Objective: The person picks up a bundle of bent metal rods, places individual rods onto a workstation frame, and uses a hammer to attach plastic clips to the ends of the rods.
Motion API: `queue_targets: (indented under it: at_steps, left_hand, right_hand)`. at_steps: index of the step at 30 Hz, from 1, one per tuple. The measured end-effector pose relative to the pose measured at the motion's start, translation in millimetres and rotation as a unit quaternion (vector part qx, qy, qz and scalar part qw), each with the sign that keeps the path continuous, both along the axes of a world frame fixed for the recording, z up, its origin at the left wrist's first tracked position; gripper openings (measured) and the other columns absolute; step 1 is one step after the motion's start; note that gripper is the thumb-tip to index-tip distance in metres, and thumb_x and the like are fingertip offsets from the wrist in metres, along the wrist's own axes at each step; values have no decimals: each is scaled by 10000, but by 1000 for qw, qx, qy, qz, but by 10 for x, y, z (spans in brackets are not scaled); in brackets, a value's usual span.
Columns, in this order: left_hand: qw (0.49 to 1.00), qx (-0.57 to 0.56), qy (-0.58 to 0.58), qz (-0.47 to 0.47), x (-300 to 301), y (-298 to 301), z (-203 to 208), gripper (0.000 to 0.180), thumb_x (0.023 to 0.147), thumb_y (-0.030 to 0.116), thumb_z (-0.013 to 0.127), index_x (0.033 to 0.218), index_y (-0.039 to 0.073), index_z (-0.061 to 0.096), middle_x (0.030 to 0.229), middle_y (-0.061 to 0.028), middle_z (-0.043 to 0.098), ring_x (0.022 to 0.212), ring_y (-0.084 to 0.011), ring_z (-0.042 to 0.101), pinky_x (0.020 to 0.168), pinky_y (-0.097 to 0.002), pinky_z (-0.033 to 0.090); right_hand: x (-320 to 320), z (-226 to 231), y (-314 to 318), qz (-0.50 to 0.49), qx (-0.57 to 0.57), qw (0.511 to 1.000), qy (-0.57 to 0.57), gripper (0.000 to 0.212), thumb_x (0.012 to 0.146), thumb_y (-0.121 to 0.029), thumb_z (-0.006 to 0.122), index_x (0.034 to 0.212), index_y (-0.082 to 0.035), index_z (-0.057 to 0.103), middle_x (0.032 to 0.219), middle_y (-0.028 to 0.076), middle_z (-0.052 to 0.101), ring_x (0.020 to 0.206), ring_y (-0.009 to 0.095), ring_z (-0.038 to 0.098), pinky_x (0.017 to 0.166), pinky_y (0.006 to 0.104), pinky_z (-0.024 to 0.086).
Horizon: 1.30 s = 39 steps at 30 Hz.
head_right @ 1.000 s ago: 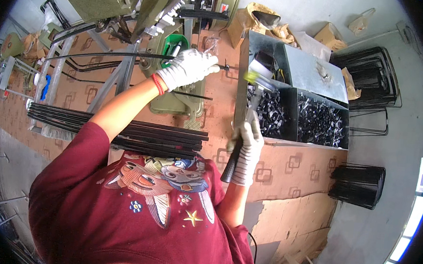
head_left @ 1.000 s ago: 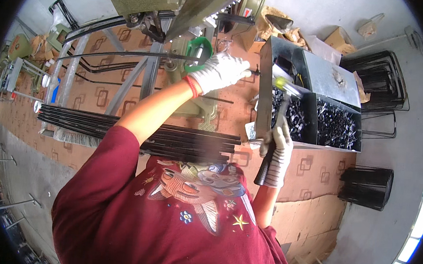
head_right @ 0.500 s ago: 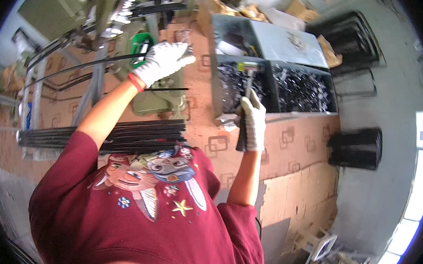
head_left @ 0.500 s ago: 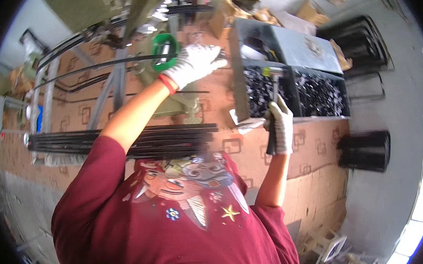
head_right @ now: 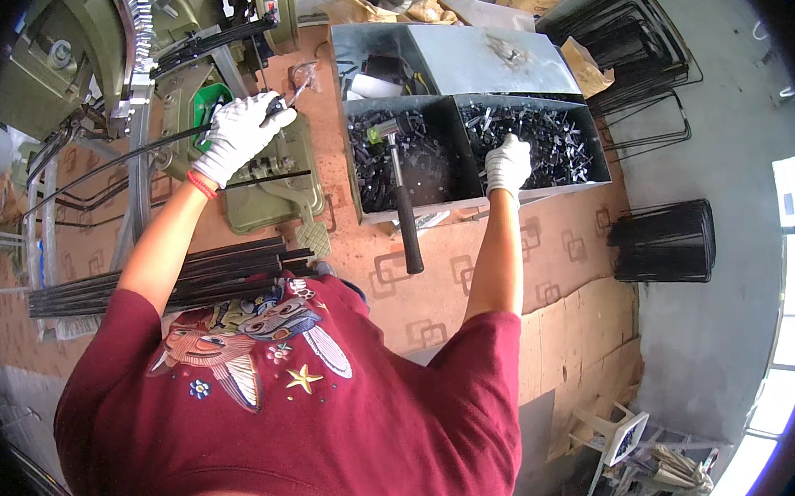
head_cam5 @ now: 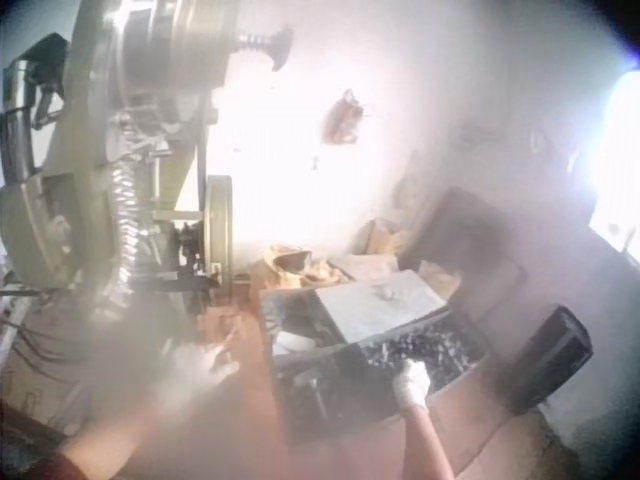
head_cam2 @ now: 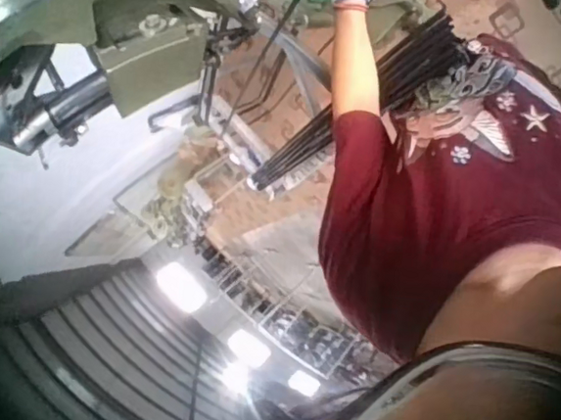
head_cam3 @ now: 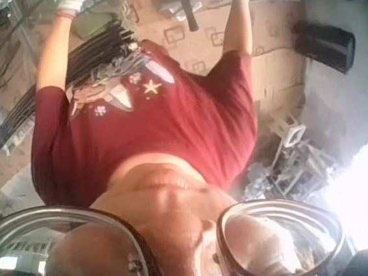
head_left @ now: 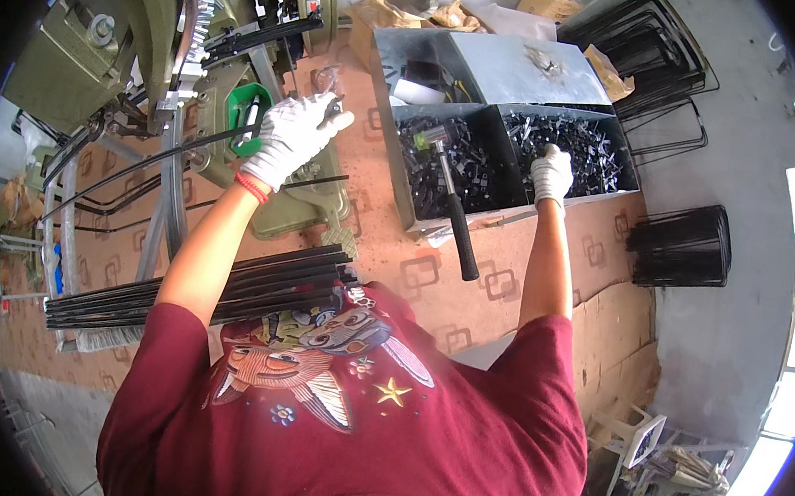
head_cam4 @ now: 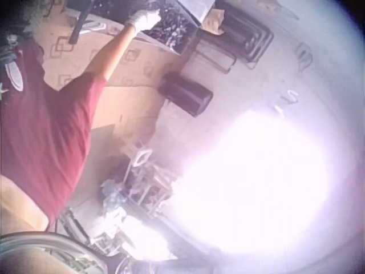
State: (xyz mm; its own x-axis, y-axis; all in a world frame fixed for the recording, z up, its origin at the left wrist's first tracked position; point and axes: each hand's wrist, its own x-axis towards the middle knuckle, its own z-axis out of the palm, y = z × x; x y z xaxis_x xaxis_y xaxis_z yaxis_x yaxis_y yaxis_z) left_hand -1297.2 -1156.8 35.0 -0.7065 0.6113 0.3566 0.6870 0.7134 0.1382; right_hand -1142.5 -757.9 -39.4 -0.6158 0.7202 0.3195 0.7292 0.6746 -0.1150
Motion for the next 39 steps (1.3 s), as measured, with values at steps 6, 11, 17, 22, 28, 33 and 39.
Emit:
queue_targets:
  at_steps: [6,11,17,22,28,33,39]
  left_hand:
    - [1000,-18,5,15,34,-3,28,456,853,500,539,1032,90,627,813,-120,666,730,-282,643,673,-390,488]
    - [999,38,-5,-37,97,-31,144,506,821,392,616,1217,100,496,1099,-111,590,975,-274,581,838,-381,446]
    - [975,163,23,-149,599,-48,536,415,777,207,675,1163,116,553,1108,-76,589,991,-260,574,860,-359,460]
    - [909,292,-251,-157,1077,-153,859,309,829,172,654,1126,99,603,918,-41,661,752,-116,628,686,-232,493]
    - [887,369,-262,-98,1139,-952,712,154,910,74,524,1029,57,620,803,-29,637,682,-73,592,637,-228,477]
    - [947,278,-158,-12,1208,-1616,706,139,865,76,557,988,67,622,797,-36,634,690,-152,601,649,-276,488]
    - [984,114,114,-82,1081,-2396,482,171,721,96,613,879,153,582,809,8,576,783,-218,571,736,-343,459]
  right_hand:
    - [13,-215,315,38,-80,994,68,212,736,-148,544,895,-133,684,925,153,658,850,337,625,773,385,497]
    - [248,334,144,64,-452,780,428,85,785,-62,634,854,-12,634,797,88,666,670,150,640,584,268,521]
    - [290,1104,-947,253,-683,485,484,60,836,-10,577,894,-4,586,917,194,656,760,245,666,651,299,568]
    - [288,1489,-2191,350,-648,514,440,142,825,-31,594,952,31,593,1001,177,649,818,172,632,756,272,522]
    - [238,1461,-3109,377,-711,454,383,216,830,-30,596,1039,12,557,1011,183,640,918,199,624,816,319,520]
    - [142,1458,-3794,381,-675,584,243,184,869,-97,598,1008,15,640,746,36,618,596,67,524,582,200,431]
    - [82,1216,-4276,394,-717,571,68,212,834,-133,640,992,8,635,656,34,582,485,66,494,448,196,380]
